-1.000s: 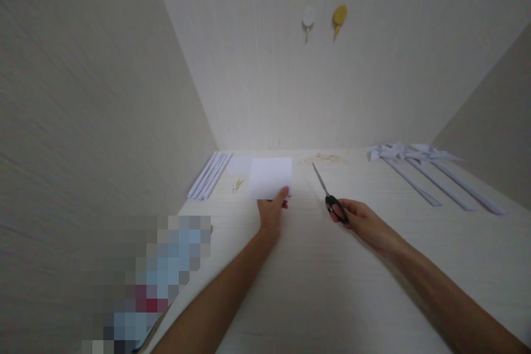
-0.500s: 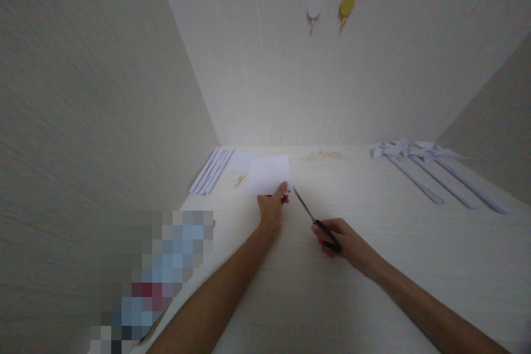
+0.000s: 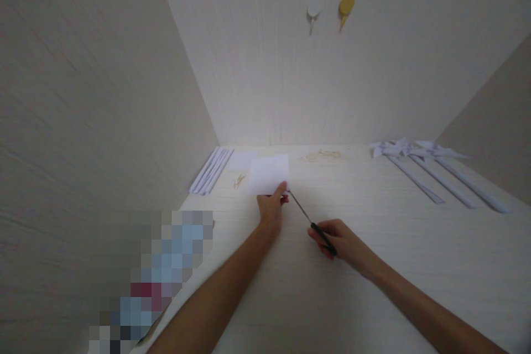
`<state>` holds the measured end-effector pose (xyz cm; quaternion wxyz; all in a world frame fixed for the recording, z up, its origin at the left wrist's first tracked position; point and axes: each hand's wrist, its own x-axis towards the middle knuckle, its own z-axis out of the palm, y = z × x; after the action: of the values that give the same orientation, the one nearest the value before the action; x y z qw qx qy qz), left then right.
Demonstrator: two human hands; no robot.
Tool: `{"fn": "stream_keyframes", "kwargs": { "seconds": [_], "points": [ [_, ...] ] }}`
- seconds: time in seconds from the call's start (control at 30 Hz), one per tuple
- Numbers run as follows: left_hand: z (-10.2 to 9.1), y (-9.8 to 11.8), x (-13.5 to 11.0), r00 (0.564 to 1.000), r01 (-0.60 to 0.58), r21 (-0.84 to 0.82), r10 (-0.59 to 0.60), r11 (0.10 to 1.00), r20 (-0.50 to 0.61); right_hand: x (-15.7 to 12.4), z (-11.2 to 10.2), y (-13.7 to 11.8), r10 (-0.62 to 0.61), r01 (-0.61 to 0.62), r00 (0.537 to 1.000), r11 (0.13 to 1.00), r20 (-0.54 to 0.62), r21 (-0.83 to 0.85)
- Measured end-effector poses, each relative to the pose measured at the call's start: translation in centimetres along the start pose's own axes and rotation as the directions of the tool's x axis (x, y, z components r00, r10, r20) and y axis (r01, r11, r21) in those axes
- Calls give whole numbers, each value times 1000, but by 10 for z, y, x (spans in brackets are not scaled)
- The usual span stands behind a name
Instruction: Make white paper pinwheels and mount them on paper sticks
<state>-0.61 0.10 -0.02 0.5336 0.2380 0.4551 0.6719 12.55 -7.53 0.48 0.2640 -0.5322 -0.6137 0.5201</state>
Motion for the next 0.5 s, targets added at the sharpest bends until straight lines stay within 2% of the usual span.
{"fn": "stream_keyframes", "kwargs": {
  "seconds": [0.5],
  "points": [
    [0, -1, -1, 1000, -12, 14, 12, 1000, 27, 1, 1, -2, -11, 10, 1000, 1000, -19, -20]
  ]
}}
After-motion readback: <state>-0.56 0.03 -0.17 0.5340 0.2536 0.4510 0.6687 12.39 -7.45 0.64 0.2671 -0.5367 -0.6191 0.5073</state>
